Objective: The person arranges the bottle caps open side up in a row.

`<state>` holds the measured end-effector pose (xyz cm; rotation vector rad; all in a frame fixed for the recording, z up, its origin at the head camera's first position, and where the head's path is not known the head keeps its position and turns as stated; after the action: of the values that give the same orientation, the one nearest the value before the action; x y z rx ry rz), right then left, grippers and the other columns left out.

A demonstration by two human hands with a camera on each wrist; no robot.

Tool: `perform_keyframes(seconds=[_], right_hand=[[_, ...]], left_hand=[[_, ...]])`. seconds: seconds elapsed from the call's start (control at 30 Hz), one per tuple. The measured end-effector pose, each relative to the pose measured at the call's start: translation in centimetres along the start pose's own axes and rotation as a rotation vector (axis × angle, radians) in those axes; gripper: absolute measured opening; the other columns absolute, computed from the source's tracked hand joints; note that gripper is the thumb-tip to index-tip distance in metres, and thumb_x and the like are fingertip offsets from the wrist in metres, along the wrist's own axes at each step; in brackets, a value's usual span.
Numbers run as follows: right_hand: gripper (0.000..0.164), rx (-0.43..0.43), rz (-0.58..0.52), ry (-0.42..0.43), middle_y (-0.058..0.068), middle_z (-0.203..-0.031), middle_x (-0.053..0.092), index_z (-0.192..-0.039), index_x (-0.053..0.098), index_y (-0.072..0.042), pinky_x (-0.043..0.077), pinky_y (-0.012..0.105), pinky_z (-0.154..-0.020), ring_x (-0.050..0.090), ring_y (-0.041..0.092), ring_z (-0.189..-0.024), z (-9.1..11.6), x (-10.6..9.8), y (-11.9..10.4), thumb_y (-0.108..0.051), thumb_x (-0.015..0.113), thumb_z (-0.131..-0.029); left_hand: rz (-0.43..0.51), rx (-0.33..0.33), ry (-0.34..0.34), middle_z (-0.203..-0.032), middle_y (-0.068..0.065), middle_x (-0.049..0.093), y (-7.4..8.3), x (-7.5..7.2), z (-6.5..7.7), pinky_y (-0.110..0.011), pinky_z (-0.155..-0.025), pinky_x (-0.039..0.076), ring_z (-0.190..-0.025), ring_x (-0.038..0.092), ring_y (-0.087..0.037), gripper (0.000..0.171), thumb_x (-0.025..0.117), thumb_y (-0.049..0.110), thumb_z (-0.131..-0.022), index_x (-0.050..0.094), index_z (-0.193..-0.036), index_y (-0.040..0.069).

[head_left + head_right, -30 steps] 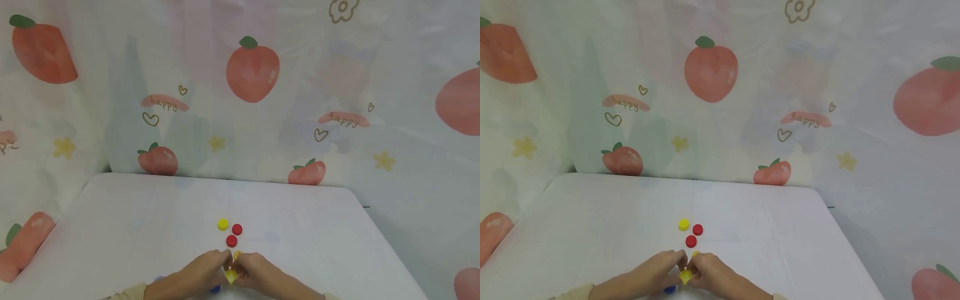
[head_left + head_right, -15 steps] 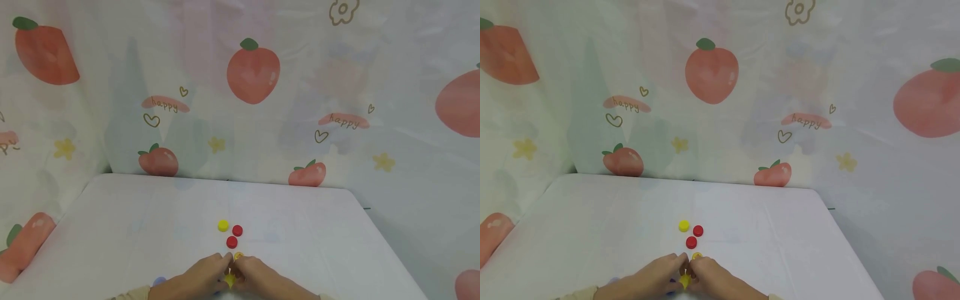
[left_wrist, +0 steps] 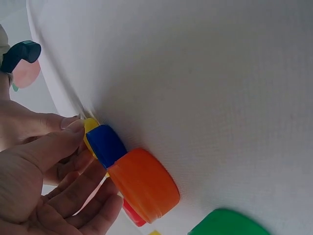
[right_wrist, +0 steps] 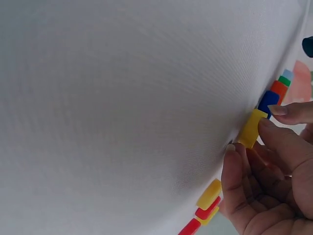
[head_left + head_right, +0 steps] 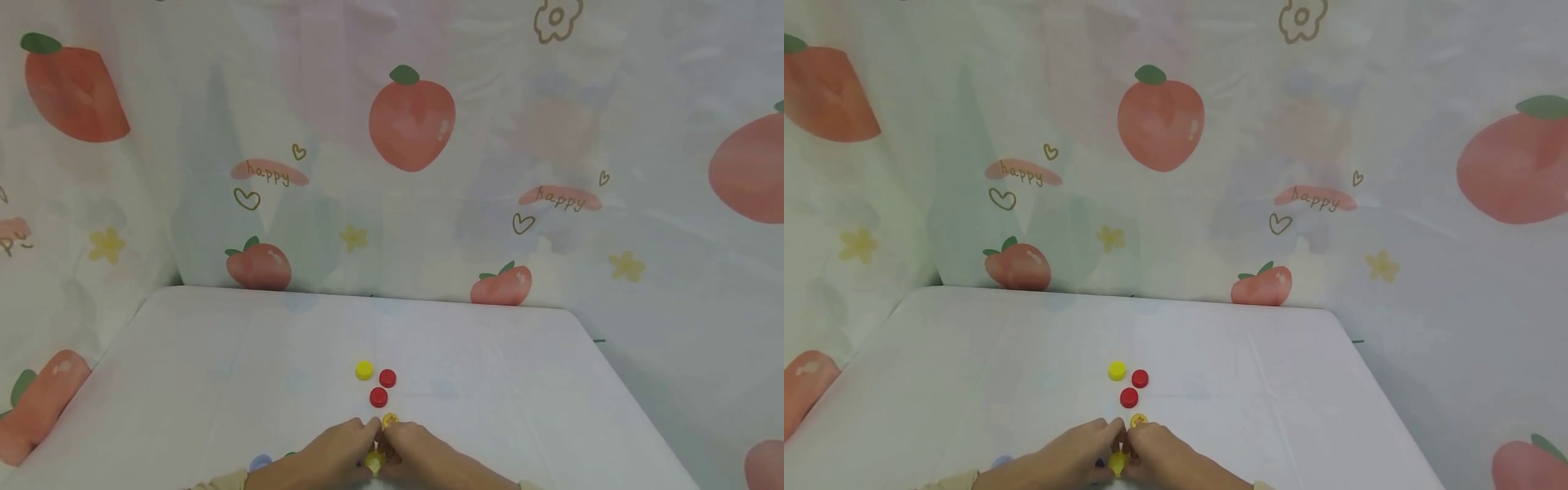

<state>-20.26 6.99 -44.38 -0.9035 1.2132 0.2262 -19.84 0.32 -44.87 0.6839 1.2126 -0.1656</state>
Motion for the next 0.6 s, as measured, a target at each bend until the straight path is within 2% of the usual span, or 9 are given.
perform_keyframes(seconds=[0.23,0.4,0.6], right_hand=[[0.012,0.028,-0.006,-0.014,-0.013,-0.066,0.052,-0.088,0.067,-0.008,0.043,0.013,-0.056,0.045,0.000,-0.058,0.07,0.13,0.17,-0.009,0.075,-0.079],[0.012,0.048,-0.005,-0.031,-0.013,-0.066,0.052,-0.089,0.067,-0.008,0.043,0.014,-0.056,0.045,0.001,-0.058,0.06,0.16,0.35,-0.008,0.075,-0.079],[0.013,0.109,-0.038,-0.064,-0.013,-0.066,0.054,-0.090,0.070,-0.007,0.045,0.014,-0.057,0.048,0.001,-0.059,0.26,0.05,0.82,-0.009,0.075,-0.079]], left_hand=[[0.011,-0.047,-0.031,-0.069,0.009,0.047,-0.31,0.41,-0.23,-0.016,-0.057,0.044,-0.059,0.047,-0.002,0.035,0.080,0.021,-0.076,0.054,-0.100,0.018],[0.027,-0.052,-0.029,-0.069,0.009,0.047,-0.39,0.46,-0.32,-0.015,-0.057,0.044,-0.059,0.047,-0.002,0.036,0.080,0.022,-0.076,0.054,-0.100,0.017],[0.090,-0.075,-0.025,-0.079,0.011,0.054,-0.85,-0.19,0.07,-0.018,-0.064,0.047,-0.067,0.050,-0.002,0.045,0.082,0.024,-0.074,0.053,-0.108,0.019]])
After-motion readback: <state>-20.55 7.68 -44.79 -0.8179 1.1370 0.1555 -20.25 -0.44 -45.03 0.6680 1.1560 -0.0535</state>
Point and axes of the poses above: each hand's wrist, its own z-axis away from the middle knuckle, its own x-axis out of the palm, y = z × x, the point moved 8 cm from there along -z, towards the middle knuckle
